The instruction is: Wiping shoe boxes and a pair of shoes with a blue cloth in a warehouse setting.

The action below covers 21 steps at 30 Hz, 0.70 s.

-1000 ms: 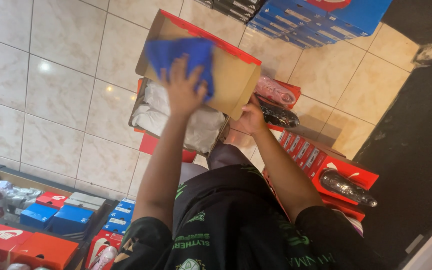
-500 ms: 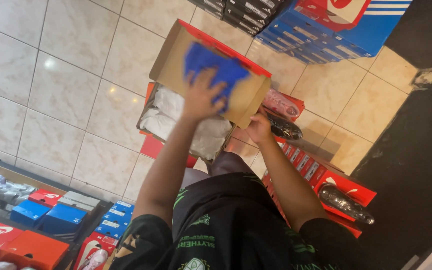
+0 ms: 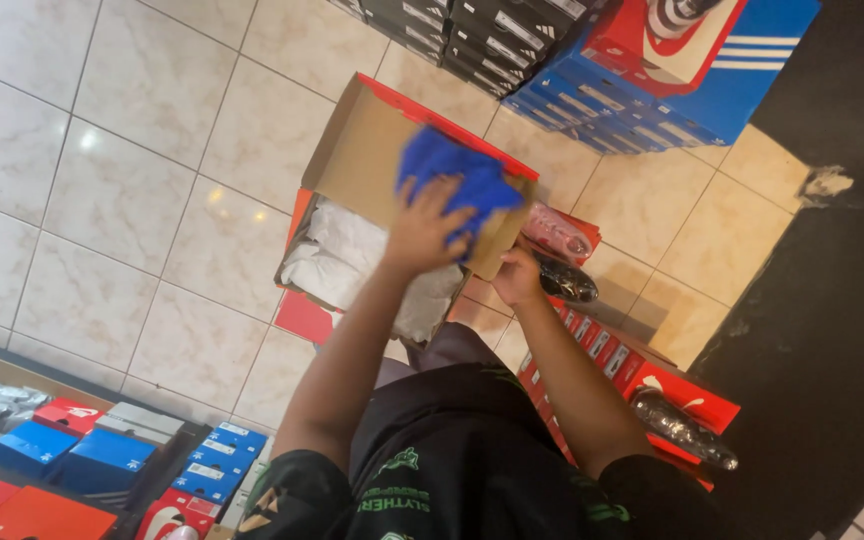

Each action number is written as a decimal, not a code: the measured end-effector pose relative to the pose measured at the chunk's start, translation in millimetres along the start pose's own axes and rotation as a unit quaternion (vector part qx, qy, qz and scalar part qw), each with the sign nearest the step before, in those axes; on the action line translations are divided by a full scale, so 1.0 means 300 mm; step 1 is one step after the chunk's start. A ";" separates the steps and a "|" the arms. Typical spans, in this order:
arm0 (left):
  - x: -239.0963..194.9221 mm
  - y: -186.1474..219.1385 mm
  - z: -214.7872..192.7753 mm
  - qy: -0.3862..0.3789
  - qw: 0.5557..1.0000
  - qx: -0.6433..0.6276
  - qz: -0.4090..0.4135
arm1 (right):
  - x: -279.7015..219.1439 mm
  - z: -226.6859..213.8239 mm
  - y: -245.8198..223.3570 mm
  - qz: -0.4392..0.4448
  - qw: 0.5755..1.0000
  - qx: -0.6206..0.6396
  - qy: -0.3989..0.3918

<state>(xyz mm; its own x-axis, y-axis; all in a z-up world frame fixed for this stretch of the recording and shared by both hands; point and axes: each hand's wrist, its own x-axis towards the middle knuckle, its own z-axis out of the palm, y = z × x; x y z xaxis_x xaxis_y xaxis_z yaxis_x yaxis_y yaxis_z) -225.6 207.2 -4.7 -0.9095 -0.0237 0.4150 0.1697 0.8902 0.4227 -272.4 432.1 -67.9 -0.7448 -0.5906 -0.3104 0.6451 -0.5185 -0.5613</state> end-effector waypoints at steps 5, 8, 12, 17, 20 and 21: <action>-0.012 -0.281 -0.163 -0.035 0.973 0.093 -0.207 | 0.011 -0.095 0.040 0.068 0.994 0.012 0.080; 0.028 -0.158 -0.123 -0.039 0.958 0.115 -0.258 | 0.024 -0.166 0.057 0.101 0.990 0.019 0.096; 0.017 0.110 0.050 -0.122 0.971 0.068 -0.192 | 0.035 -0.200 0.052 0.123 0.987 0.016 0.105; -0.038 0.159 0.051 -0.001 0.999 -0.018 -0.041 | -0.025 -0.082 -0.001 0.134 0.984 0.043 0.107; -0.020 -0.019 -0.027 -0.034 0.988 0.083 -0.127 | 0.006 -0.166 0.020 0.135 0.986 0.032 0.097; -0.021 -0.078 -0.046 -0.031 0.988 0.084 -0.124 | 0.007 -0.138 0.010 0.132 0.986 0.032 0.094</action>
<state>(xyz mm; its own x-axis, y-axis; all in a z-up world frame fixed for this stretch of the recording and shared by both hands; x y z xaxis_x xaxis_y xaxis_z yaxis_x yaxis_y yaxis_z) -218.6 180.4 -6.0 -0.9378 -0.2273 0.2624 -0.1225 0.9239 0.3625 -279.1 454.9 -102.2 -0.5646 -0.5880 -0.5792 0.8253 -0.4043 -0.3941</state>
